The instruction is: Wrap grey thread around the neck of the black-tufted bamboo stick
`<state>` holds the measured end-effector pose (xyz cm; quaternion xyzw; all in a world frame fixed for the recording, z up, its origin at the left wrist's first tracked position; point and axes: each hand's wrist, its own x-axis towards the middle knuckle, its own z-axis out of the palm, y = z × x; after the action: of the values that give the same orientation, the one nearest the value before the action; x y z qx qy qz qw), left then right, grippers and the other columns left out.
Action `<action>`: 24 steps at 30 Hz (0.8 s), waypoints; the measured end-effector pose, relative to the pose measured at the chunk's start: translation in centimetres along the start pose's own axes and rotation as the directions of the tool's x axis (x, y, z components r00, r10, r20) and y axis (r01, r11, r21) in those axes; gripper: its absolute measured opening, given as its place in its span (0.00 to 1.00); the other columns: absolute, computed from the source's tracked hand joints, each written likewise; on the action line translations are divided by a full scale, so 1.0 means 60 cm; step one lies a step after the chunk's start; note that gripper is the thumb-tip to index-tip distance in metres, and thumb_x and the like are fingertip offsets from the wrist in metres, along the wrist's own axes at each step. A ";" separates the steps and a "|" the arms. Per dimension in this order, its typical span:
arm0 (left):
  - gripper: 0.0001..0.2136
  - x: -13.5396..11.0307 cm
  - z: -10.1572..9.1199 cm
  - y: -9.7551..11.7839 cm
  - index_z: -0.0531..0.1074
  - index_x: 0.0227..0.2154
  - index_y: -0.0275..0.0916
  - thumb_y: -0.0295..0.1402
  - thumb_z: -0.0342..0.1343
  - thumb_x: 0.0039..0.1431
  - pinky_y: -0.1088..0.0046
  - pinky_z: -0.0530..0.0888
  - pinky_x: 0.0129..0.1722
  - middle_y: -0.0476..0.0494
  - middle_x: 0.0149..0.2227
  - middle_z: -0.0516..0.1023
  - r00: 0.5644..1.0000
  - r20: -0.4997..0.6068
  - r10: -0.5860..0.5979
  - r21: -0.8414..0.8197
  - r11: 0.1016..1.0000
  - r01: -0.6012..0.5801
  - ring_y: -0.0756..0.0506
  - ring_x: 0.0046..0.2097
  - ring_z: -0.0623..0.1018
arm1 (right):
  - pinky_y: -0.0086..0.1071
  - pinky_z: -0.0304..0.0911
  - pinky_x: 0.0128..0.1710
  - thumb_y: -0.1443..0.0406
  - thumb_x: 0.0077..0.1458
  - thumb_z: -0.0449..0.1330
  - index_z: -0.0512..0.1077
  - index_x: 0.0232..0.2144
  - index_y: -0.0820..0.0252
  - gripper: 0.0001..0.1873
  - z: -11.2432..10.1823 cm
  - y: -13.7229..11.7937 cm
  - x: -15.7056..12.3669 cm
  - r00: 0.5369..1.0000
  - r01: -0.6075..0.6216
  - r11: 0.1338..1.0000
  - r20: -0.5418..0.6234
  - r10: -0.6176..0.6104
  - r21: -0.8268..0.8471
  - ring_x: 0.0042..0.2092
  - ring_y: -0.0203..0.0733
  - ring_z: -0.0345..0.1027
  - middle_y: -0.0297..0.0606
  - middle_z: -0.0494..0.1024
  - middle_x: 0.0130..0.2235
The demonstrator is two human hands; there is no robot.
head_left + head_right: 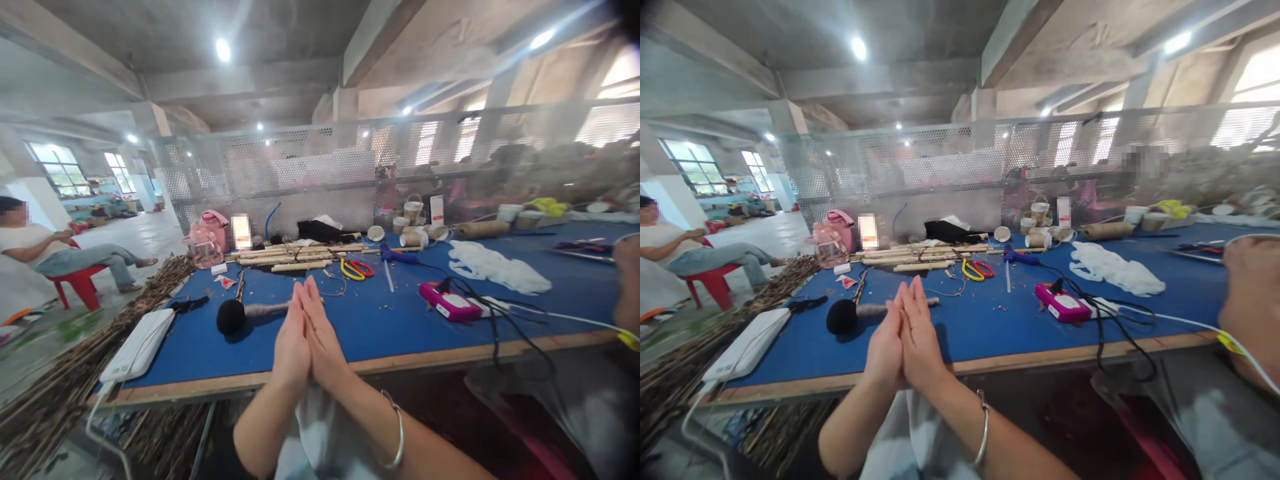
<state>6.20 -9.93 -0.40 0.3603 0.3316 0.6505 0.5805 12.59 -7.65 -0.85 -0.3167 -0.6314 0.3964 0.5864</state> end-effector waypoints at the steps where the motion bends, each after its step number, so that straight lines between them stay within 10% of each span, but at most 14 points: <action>1: 0.24 0.011 -0.009 0.013 0.62 0.55 0.44 0.48 0.39 0.61 0.71 0.59 0.58 0.44 0.60 0.59 0.999 0.033 -0.001 -0.059 0.998 0.003 0.47 0.59 0.62 | 0.42 0.36 0.62 0.54 0.55 0.50 0.65 0.52 0.49 0.23 0.000 -0.004 -0.012 0.999 -0.031 0.994 0.046 0.027 0.101 0.64 0.43 0.37 0.32 0.50 0.63; 7: 0.19 0.042 -0.061 0.034 0.71 0.45 0.39 0.45 0.50 0.56 0.74 0.69 0.43 0.40 0.48 0.75 0.989 -0.005 0.145 0.016 0.989 -0.145 0.49 0.46 0.74 | 0.38 0.62 0.44 0.58 0.59 0.44 0.70 0.45 0.51 0.19 -0.035 -0.019 -0.036 0.895 -0.434 0.549 0.274 0.351 0.714 0.44 0.39 0.66 0.38 0.72 0.43; 12: 0.15 0.020 -0.041 0.018 0.73 0.41 0.39 0.37 0.60 0.49 0.75 0.70 0.39 0.42 0.43 0.77 0.983 0.099 0.154 0.150 0.974 -0.168 0.50 0.40 0.75 | 0.26 0.56 0.25 0.59 0.59 0.45 0.72 0.39 0.58 0.17 -0.031 -0.023 -0.041 0.834 -0.532 0.289 0.435 0.338 0.796 0.20 0.30 0.51 0.27 0.56 0.18; 15: 0.11 0.014 -0.024 0.019 0.74 0.34 0.36 0.38 0.57 0.52 0.75 0.71 0.35 0.45 0.29 0.79 0.978 0.073 0.198 0.244 0.947 -0.210 0.50 0.32 0.76 | 0.26 0.53 0.22 0.57 0.60 0.45 0.70 0.41 0.55 0.17 -0.007 -0.021 -0.061 0.839 -0.540 0.328 0.463 0.286 0.775 0.16 0.28 0.42 0.24 0.50 0.14; 19: 0.16 0.028 -0.036 0.030 0.70 0.24 0.35 0.43 0.48 0.57 0.79 0.65 0.20 0.50 0.15 0.70 0.975 -0.062 0.214 0.441 0.882 -0.165 0.53 0.18 0.68 | 0.25 0.48 0.20 0.54 0.55 0.53 0.61 0.54 0.53 0.25 0.003 -0.007 -0.081 0.829 -0.553 0.602 0.452 0.330 0.575 0.16 0.29 0.48 0.24 0.62 0.14; 24: 0.13 0.078 -0.072 0.035 0.70 0.41 0.35 0.34 0.46 0.59 0.73 0.71 0.33 0.42 0.33 0.78 0.950 0.215 0.227 0.801 0.515 -0.305 0.49 0.31 0.75 | 0.25 0.48 0.21 0.58 0.48 0.60 0.73 0.31 0.65 0.14 -0.075 0.013 -0.020 0.855 -0.477 0.855 0.333 0.398 0.204 0.19 0.28 0.54 0.30 0.65 0.17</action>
<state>1.12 -5.57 -0.50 0.6626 0.5138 0.4841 0.2501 17.11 -7.71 -2.14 -0.3082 -0.5555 0.6459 0.4234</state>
